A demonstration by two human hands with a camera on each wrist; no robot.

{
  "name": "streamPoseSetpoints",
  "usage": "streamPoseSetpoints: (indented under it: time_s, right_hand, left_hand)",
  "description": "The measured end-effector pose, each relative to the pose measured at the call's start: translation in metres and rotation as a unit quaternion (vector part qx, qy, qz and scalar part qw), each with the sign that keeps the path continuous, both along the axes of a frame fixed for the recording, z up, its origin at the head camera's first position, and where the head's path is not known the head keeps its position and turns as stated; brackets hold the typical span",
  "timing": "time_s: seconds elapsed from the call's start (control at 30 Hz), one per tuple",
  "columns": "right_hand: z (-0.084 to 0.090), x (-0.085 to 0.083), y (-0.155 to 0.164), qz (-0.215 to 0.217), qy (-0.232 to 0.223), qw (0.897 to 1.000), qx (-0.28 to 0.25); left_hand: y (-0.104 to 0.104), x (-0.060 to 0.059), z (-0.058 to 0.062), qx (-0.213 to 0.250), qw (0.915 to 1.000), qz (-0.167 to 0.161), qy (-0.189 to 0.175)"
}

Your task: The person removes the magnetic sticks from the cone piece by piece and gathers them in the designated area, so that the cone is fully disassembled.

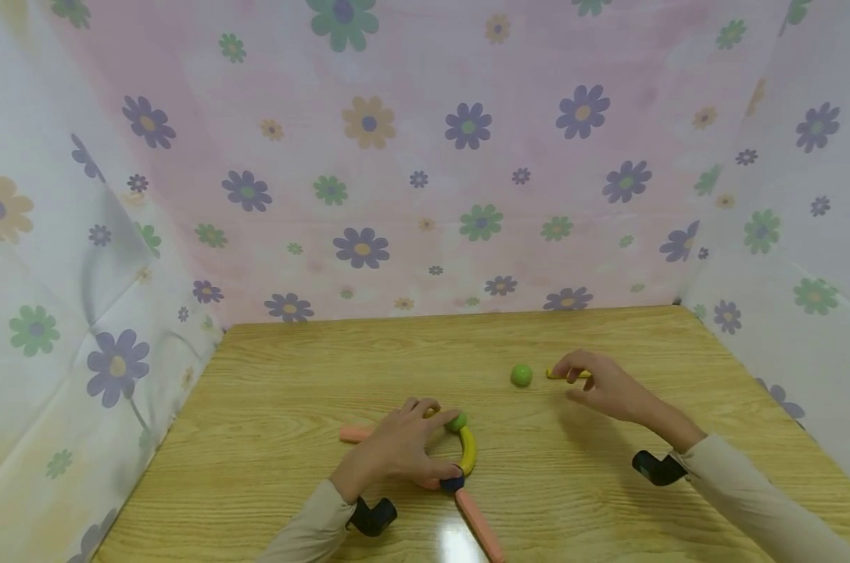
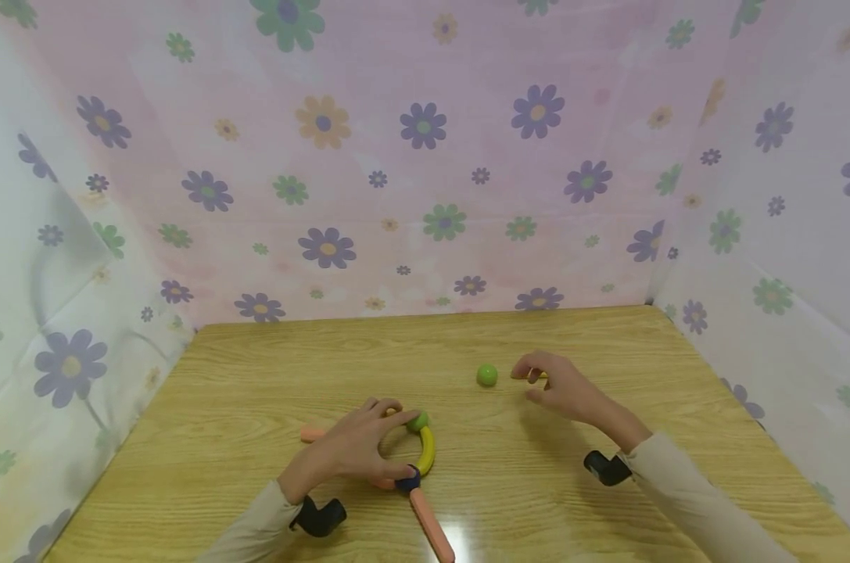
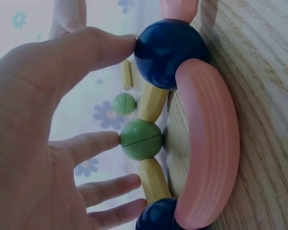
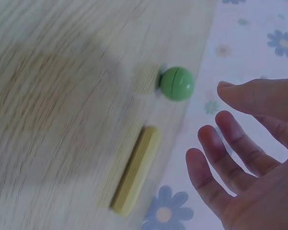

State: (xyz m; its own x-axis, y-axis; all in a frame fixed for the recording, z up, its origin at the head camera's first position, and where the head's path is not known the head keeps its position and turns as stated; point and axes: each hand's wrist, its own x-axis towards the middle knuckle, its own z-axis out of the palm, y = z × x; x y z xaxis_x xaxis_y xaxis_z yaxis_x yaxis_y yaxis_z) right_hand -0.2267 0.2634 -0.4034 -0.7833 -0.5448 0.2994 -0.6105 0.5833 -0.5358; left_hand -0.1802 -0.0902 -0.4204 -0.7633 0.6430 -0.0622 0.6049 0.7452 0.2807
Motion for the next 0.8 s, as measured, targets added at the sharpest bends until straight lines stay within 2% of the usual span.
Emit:
streamPoseSetpoints:
  time_s: [0.13,0.23,0.47,0.8]
  right_hand:
    - [0.005,0.009,-0.011,0.026,-0.012,1.0,-0.005]
    - [0.008,0.015,-0.02,0.045,-0.029,0.999,-0.011]
    - [0.008,0.028,-0.039,0.085,-0.065,0.994,-0.02]
    - [-0.006,0.042,-0.063,0.131,-0.1,0.985,-0.042]
  left_hand:
    - [-0.002,0.0,-0.001,0.022,0.9995,0.009,-0.023]
    - [-0.003,0.0,-0.003,0.04,0.9986,0.021,-0.028]
    - [0.0,0.003,-0.006,0.057,0.9969,0.054,0.002]
    - [0.008,0.008,-0.01,0.061,0.9922,0.105,0.03]
